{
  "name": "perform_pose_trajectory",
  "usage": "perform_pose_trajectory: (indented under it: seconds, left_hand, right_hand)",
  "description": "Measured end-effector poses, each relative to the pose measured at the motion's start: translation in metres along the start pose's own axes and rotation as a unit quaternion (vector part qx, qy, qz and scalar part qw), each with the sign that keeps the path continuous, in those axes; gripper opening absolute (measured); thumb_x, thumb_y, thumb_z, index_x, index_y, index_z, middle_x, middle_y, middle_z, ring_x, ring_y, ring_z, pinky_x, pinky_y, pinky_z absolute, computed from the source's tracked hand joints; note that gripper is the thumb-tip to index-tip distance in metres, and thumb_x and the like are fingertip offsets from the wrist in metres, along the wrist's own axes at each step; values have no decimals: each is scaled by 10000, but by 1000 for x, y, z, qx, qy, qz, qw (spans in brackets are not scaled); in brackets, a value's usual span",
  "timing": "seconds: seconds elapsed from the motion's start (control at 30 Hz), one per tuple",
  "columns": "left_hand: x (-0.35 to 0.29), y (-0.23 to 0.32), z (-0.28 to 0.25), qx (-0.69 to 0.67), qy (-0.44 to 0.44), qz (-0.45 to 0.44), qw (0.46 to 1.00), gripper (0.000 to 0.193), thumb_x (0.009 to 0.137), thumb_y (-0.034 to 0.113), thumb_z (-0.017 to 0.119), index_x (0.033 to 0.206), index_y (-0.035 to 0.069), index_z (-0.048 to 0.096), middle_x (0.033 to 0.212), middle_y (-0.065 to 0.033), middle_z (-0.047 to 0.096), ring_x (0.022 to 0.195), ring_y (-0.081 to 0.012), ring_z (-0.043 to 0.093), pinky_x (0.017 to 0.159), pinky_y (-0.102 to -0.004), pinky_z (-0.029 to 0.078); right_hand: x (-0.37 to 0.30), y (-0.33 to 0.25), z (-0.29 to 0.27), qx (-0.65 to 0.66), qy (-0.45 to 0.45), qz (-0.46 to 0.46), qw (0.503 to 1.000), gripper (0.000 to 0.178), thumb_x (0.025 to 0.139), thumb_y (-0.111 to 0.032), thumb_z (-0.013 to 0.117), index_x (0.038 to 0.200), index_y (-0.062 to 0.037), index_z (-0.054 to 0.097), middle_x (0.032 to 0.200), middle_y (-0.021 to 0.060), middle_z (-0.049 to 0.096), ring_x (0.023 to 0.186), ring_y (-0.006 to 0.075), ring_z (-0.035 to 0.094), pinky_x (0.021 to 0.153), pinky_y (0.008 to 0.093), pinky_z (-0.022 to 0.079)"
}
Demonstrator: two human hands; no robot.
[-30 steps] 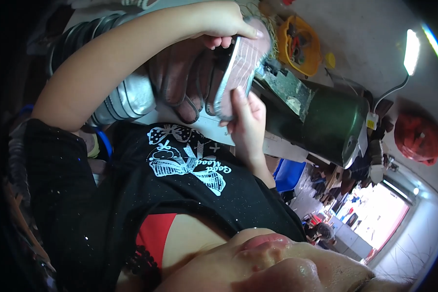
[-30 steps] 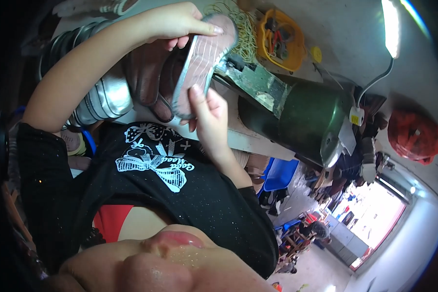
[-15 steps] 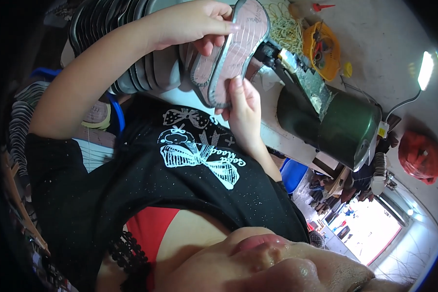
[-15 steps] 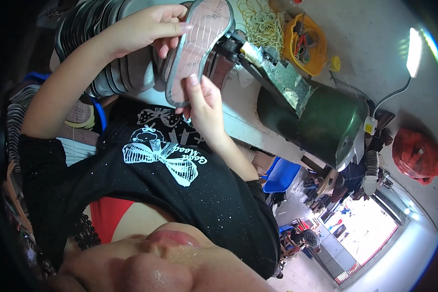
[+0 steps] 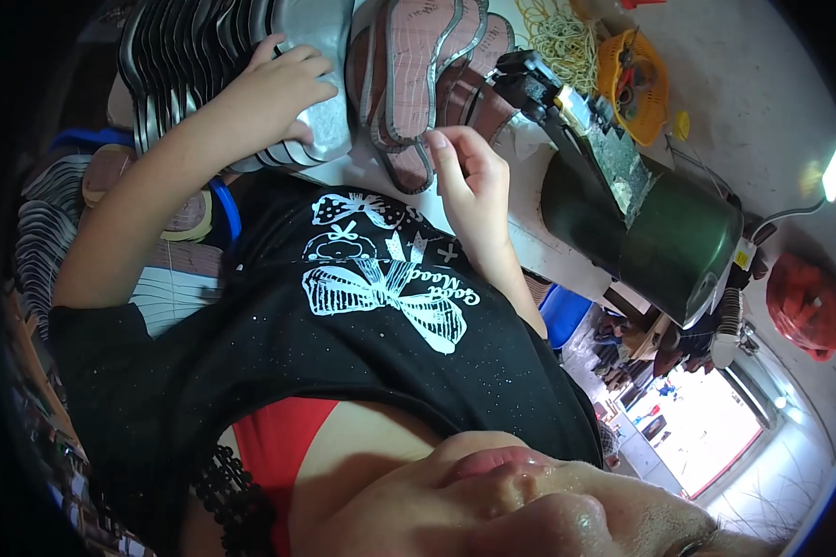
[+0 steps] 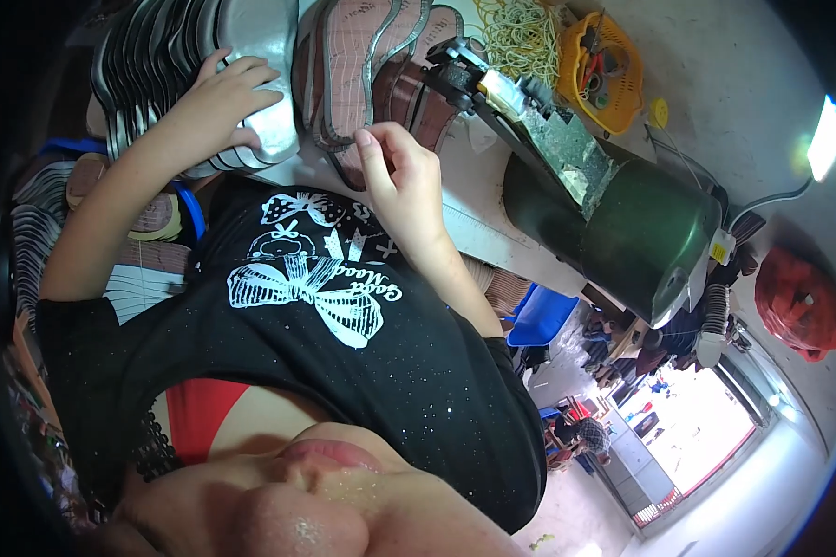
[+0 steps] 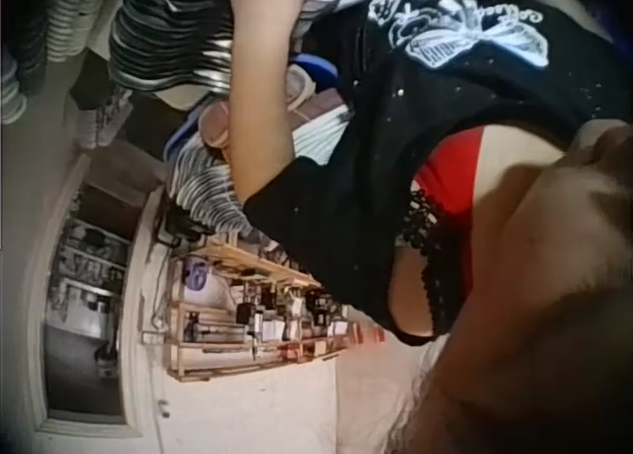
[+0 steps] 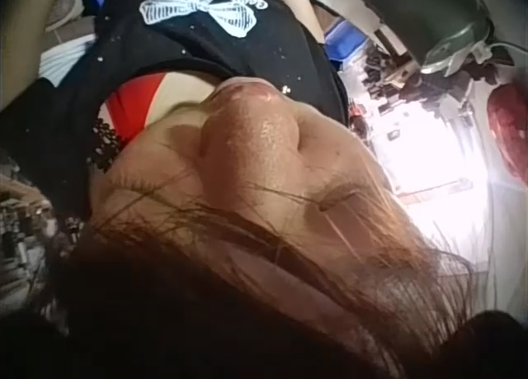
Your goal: Assembling shoe insoles by aligning and pressing layers together at a workbench.
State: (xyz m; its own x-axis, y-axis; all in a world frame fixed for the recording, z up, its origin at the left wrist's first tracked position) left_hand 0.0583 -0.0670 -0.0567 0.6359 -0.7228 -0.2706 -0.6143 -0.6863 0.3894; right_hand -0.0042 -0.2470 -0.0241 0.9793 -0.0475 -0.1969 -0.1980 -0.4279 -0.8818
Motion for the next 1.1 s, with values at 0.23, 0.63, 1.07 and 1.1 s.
perform_pose_trajectory:
  seconds: [0.23,0.63,1.07,1.1]
  left_hand:
    - [2,18,-4,14,24,180,983,558,543,214,804,1047,59,623,1212,-104,554,1253,-262,445,1112,-450,257]
    - [-5,31,8,-15,8,214,977,411,658,203,750,1025,57,634,1156,-105,577,1231,-291,455,1075,-473,292]
    - [-27,56,-100,-58,253,294,920,152,744,74,643,884,15,639,926,-89,631,880,-259,596,905,-468,423]
    - [-22,62,-93,-96,189,311,926,142,738,80,651,863,15,633,896,-87,621,849,-261,588,881,-454,428]
  right_hand:
    - [-7,23,30,-19,-118,19,993,196,884,-178,616,861,17,631,594,106,568,505,118,504,493,277,408]
    - [-2,5,37,-48,-127,-62,989,141,857,-139,633,909,-7,630,673,114,603,564,193,584,539,297,459]
    - [5,10,-5,-130,95,-91,983,407,813,-218,705,1100,5,521,1020,157,509,892,248,506,774,328,435]
    - [11,12,-11,-159,151,-150,964,345,830,-241,683,1040,7,568,907,133,565,791,249,549,709,334,454]
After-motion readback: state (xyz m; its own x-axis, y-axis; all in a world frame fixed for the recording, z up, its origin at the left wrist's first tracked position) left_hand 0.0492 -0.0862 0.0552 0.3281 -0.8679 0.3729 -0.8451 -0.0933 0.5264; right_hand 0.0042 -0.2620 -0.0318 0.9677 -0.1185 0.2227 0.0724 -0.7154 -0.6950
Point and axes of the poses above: each hand's wrist, its own x-axis towards the middle knuckle, its own z-axis out of the palm, y = z × x, the point moved 9 cm from there along x, towards the middle knuckle
